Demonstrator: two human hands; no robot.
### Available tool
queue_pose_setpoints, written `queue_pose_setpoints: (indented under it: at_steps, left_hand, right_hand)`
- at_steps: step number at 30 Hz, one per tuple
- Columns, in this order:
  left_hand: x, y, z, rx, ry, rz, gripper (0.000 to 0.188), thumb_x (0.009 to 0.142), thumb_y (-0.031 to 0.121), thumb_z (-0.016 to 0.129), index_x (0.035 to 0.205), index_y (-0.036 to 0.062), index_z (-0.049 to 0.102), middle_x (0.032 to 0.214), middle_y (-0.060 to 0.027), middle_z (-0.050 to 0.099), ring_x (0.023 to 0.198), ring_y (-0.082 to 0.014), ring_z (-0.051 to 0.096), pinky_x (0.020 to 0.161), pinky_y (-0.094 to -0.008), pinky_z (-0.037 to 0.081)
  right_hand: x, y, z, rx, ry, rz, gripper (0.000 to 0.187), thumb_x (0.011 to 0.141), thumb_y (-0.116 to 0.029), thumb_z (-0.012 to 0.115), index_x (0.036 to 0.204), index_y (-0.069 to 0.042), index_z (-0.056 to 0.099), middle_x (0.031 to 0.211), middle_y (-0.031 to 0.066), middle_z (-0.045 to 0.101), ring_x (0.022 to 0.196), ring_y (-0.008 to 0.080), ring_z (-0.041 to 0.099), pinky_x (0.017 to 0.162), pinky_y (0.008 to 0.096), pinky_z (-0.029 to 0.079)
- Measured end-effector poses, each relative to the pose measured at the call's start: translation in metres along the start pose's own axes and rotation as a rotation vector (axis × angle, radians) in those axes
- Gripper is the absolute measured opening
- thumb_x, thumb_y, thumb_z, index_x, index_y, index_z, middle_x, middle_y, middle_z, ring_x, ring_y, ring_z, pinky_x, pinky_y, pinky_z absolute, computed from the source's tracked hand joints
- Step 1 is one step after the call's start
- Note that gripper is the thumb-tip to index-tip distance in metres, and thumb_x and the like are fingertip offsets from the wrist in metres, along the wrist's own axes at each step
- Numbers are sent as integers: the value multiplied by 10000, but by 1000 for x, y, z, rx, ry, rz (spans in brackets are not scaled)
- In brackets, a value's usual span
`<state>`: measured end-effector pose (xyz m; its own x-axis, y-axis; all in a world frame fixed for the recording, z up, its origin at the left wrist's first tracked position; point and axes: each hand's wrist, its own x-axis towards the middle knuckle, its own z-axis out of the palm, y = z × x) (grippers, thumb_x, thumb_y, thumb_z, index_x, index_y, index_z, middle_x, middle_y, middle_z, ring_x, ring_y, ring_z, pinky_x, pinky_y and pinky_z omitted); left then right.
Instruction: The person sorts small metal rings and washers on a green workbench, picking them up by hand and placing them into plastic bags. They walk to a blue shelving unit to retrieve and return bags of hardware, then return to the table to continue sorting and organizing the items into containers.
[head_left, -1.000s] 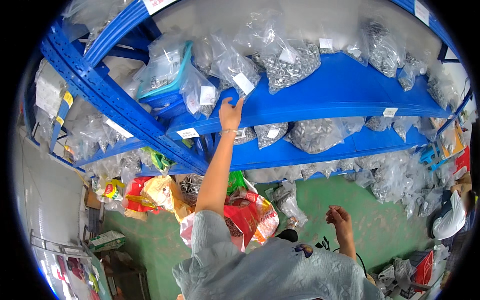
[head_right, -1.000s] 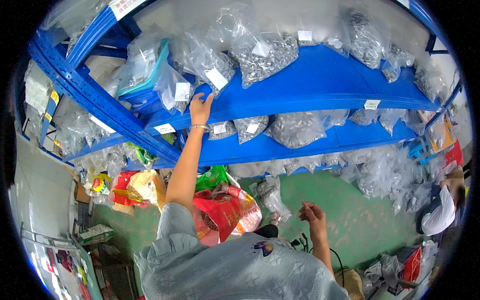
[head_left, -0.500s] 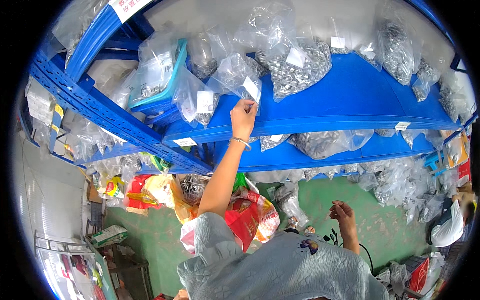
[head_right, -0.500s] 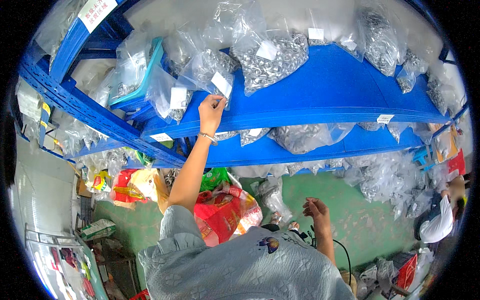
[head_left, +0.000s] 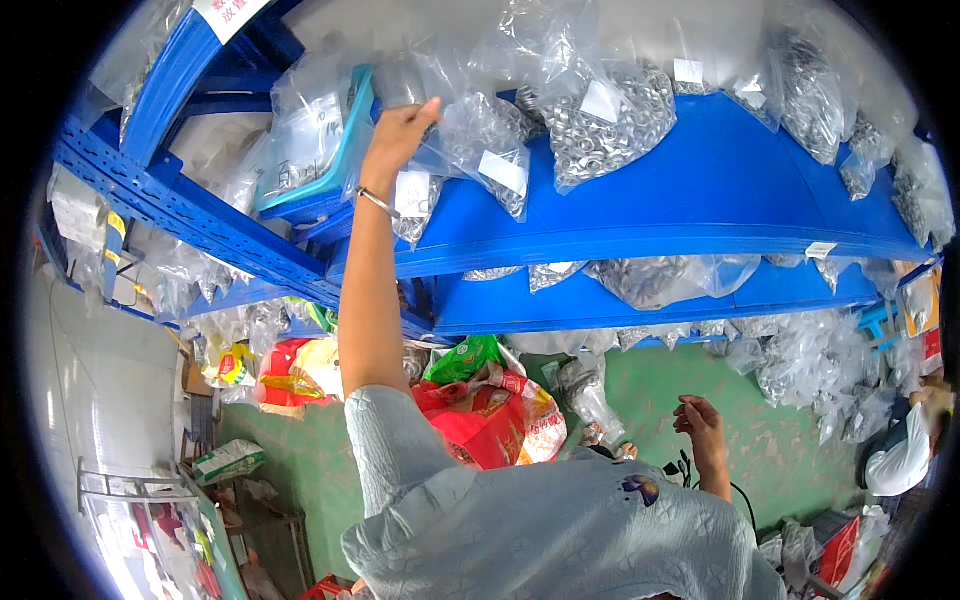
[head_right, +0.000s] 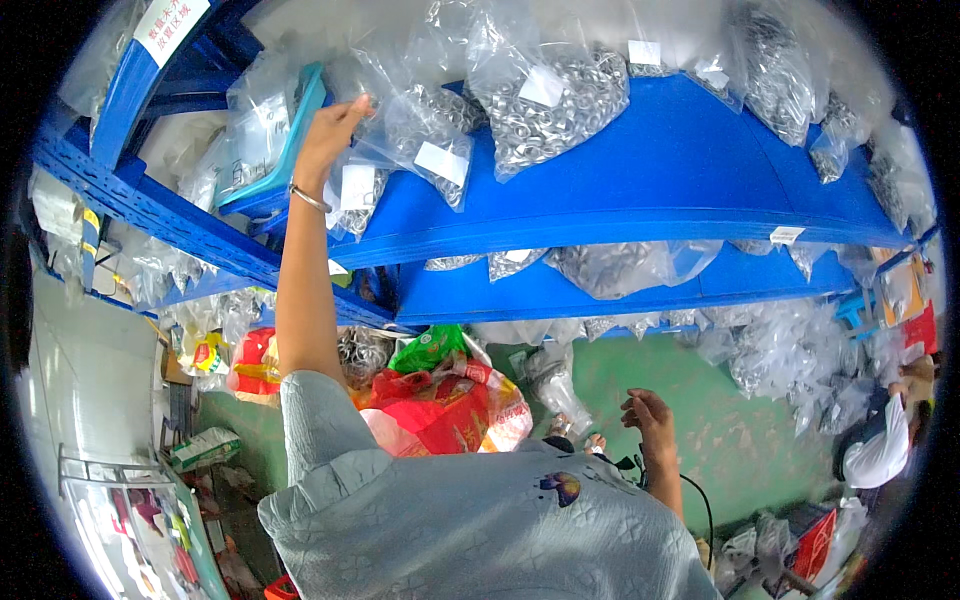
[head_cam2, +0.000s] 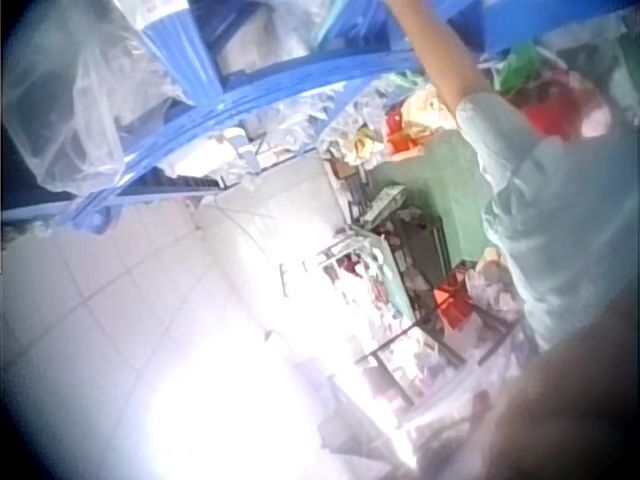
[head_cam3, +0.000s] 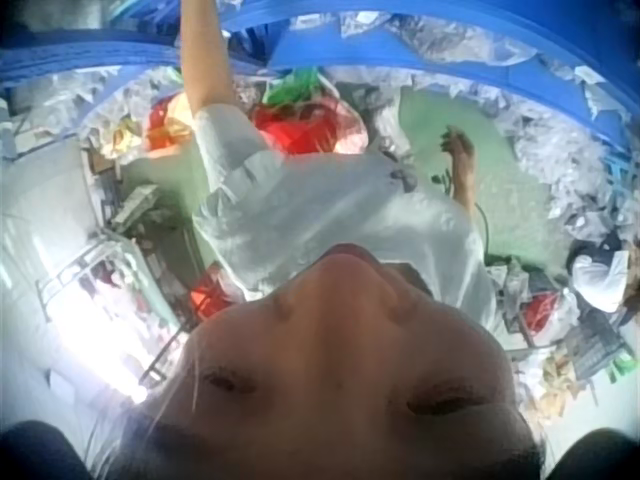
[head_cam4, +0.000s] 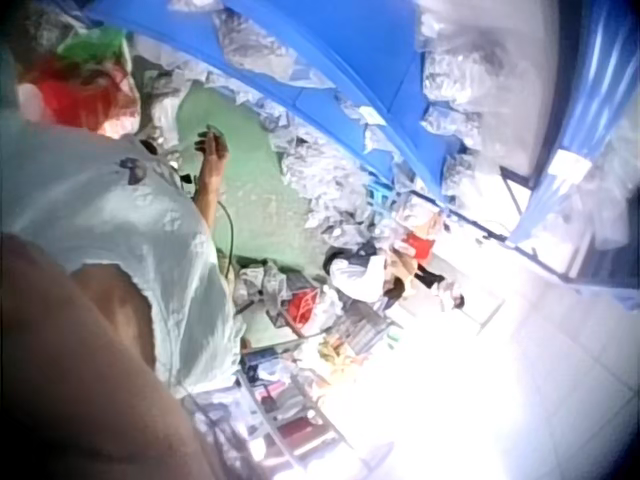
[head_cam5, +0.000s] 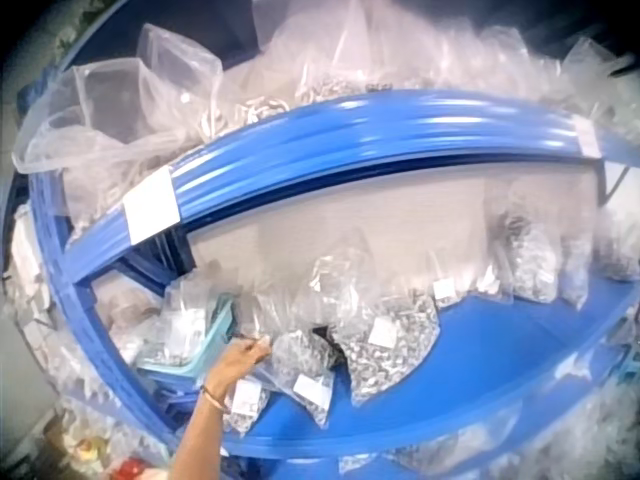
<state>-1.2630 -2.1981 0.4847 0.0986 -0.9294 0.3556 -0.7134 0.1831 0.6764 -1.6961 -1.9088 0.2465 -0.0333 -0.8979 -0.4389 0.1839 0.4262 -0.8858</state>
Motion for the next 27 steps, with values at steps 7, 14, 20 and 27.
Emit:
queue_pose_setpoints:
  at_steps: [7, 14, 20, 27]
  left_hand:
    - [-9, -9, 3, 215, -139, 304, 284, 786, 282, 633, 835, 5, 670, 727, -58, 598, 672, -123, 500, 612, -275, 392]
    - [-6, -10, -2, -364, -476, 27, 225, 795, 275, 627, 813, 54, 668, 696, 0, 562, 637, -113, 455, 605, -278, 385]
    - [-9, -11, -4, -27, -387, 194, 281, 767, 284, 650, 944, 66, 631, 603, 21, 426, 592, -98, 404, 568, -261, 357]
    - [-14, -19, -11, 440, -347, 177, 222, 780, 178, 588, 951, 54, 657, 877, -122, 655, 792, -181, 599, 704, -281, 457]
  right_hand:
    - [0, -1, -8, 12, 12, 11, 197, 859, -150, 515, 1003, -20, 549, 796, 50, 568, 652, 109, 542, 600, 233, 434]
    - [2, -1, -6, -12, 13, 4, 207, 865, -164, 516, 1008, -17, 547, 798, 54, 570, 652, 112, 543, 601, 237, 436]
    - [3, 0, -9, -5, 29, 10, 226, 864, -177, 527, 1013, -8, 543, 799, 55, 571, 655, 114, 545, 600, 237, 437]
    - [4, 9, -14, 21, 16, -8, 232, 864, -187, 529, 1016, -13, 544, 803, 54, 576, 653, 113, 548, 595, 232, 438]
